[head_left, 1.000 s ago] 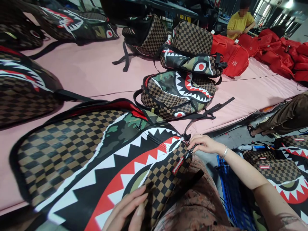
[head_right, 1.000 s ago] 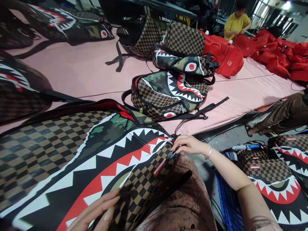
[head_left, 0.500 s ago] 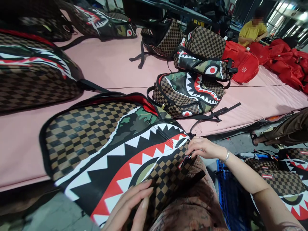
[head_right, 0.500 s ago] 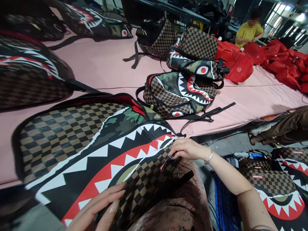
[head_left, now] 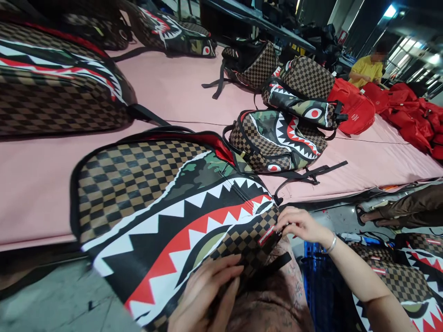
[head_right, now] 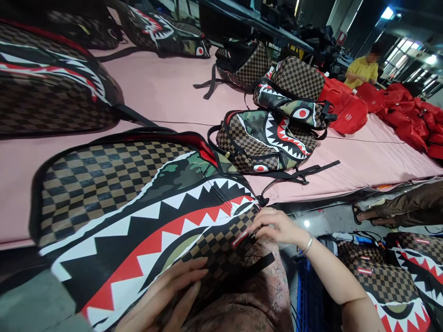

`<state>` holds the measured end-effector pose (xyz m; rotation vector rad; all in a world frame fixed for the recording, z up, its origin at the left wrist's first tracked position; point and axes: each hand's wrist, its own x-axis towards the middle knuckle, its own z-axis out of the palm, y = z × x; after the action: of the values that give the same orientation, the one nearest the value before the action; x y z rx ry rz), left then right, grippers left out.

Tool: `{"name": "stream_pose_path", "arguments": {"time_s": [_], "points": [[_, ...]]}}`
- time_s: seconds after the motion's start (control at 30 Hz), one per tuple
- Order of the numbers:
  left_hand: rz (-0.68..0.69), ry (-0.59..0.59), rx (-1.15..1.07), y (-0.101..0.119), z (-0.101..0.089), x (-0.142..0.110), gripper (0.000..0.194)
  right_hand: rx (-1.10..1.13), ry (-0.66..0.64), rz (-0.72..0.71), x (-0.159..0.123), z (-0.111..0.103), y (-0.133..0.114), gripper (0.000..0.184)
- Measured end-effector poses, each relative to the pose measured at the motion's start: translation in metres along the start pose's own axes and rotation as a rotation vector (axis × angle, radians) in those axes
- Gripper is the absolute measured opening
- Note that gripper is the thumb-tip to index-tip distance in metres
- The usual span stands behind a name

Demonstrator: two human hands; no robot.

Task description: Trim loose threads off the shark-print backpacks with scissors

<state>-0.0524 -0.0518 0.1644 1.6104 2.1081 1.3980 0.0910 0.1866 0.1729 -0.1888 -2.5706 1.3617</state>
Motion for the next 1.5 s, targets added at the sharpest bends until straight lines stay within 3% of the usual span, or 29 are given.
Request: {"name": "stream_pose_path", "arguments": {"time_s": [0.13, 0.27, 0.33, 0.53, 0.87, 1.1, 1.5], "points": [[0.172, -0.007, 0.118, -0.007, 0.018, 0.005, 0.011, 0.101, 0.040, 0.321, 0.000, -0.025, 0.011, 0.017], [0.242, 0.079, 0.307, -0.011, 0.041, 0.010, 0.035, 0.097, -0.036, 0.432, 0.008, -0.040, 0.014, 0.013], [0.239, 0.100, 0.356, -0.010, 0.050, 0.011, 0.037, 0.051, -0.072, 0.435, 0.014, -0.042, 0.010, 0.012], [0.240, 0.150, 0.234, -0.002, 0.060, 0.010, 0.012, -0.155, -0.176, 0.430, 0.028, -0.040, -0.004, 0.009], [0.257, 0.212, 0.077, 0.001, 0.053, 0.010, 0.015, -0.072, -0.147, 0.545, 0.029, -0.045, -0.004, 0.010], [0.246, 0.155, 0.090, 0.003, 0.049, 0.012, 0.015, -0.089, -0.199, 0.485, 0.030, -0.038, -0.007, 0.009], [0.152, 0.180, 0.008, 0.009, 0.051, 0.011, 0.016, -0.223, -0.207, 0.412, 0.035, -0.024, -0.018, 0.008]]}}
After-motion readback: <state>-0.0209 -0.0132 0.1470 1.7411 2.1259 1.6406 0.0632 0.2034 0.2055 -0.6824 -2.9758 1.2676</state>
